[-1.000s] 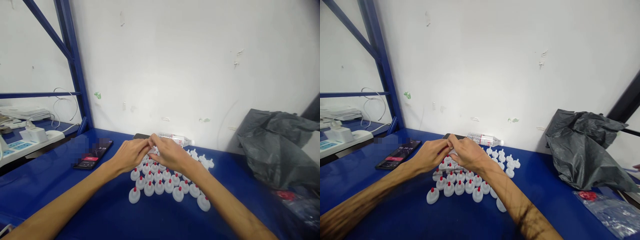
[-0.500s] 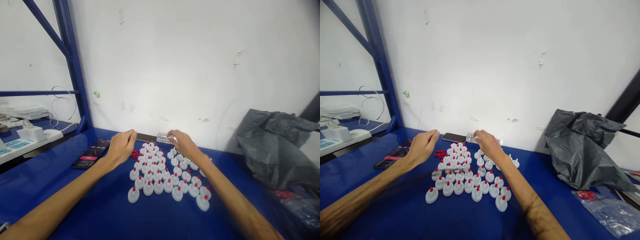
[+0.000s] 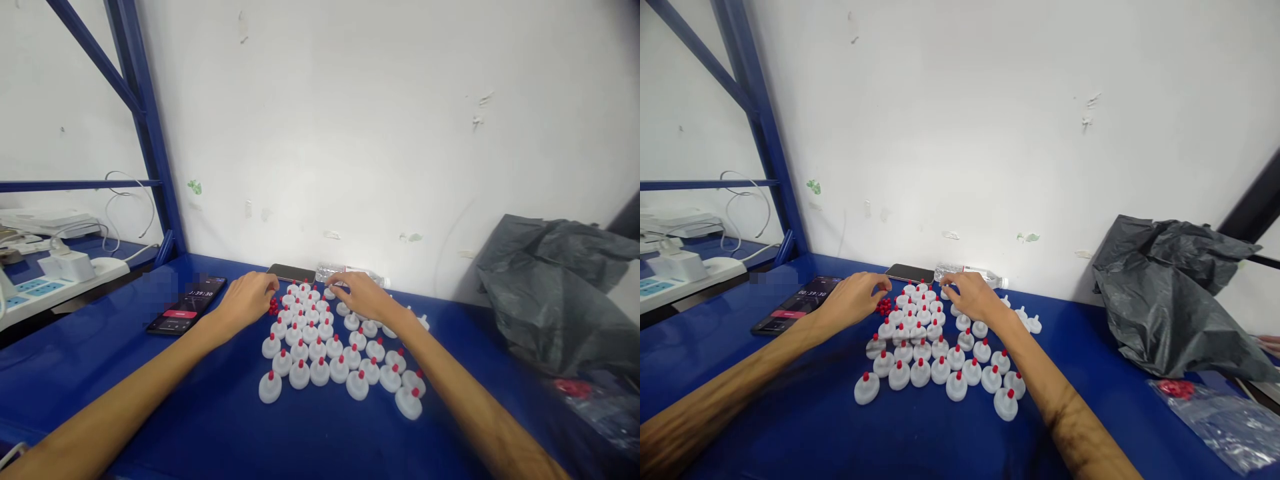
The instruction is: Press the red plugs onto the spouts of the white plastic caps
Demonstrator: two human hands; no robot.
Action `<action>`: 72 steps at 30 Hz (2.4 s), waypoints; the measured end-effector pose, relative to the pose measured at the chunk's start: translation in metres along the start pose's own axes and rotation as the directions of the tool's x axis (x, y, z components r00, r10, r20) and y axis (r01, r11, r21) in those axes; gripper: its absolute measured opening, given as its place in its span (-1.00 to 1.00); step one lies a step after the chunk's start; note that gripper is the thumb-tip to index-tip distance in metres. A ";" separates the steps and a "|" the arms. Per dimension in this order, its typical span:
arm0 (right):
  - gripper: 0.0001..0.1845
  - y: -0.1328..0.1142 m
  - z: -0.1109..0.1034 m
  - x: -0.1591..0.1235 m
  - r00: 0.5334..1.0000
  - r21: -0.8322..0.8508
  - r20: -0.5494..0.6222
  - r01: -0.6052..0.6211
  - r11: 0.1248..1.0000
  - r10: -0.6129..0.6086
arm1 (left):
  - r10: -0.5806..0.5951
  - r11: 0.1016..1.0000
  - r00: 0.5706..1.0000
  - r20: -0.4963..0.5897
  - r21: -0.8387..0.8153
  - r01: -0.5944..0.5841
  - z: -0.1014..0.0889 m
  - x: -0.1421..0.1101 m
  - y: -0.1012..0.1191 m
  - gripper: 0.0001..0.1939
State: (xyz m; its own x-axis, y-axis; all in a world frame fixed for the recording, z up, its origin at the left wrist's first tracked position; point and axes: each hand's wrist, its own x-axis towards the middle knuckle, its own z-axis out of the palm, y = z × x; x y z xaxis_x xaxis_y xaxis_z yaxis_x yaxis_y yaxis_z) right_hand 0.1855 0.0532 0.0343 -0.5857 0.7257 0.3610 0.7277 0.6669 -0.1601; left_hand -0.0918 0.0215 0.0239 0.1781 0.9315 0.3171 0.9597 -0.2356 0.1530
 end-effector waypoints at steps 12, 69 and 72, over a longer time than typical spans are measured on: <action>-0.89 -0.010 0.013 0.003 1.000 0.010 0.003 -0.016 1.000 0.016 | 0.023 1.000 0.996 0.083 -0.020 -0.021 0.007 0.002 -0.005 -0.81; -0.77 -0.009 -0.018 -0.001 0.962 0.244 0.269 -0.101 0.965 0.033 | 0.114 0.992 0.993 0.026 0.060 -0.116 0.014 -0.001 0.002 -0.81; -0.76 -0.011 -0.014 -0.001 0.943 0.280 0.332 -0.091 0.956 -0.007 | 0.114 0.992 0.993 -0.019 0.051 -0.113 0.013 0.000 0.002 -0.81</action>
State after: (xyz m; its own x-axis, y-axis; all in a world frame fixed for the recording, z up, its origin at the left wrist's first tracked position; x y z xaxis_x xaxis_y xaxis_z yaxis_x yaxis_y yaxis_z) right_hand 0.1828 0.0431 0.0484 -0.6760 0.7360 0.0368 0.6492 0.6185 -0.4428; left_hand -0.0867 0.0244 0.0117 0.2822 0.8932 0.3500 0.9433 -0.3248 0.0682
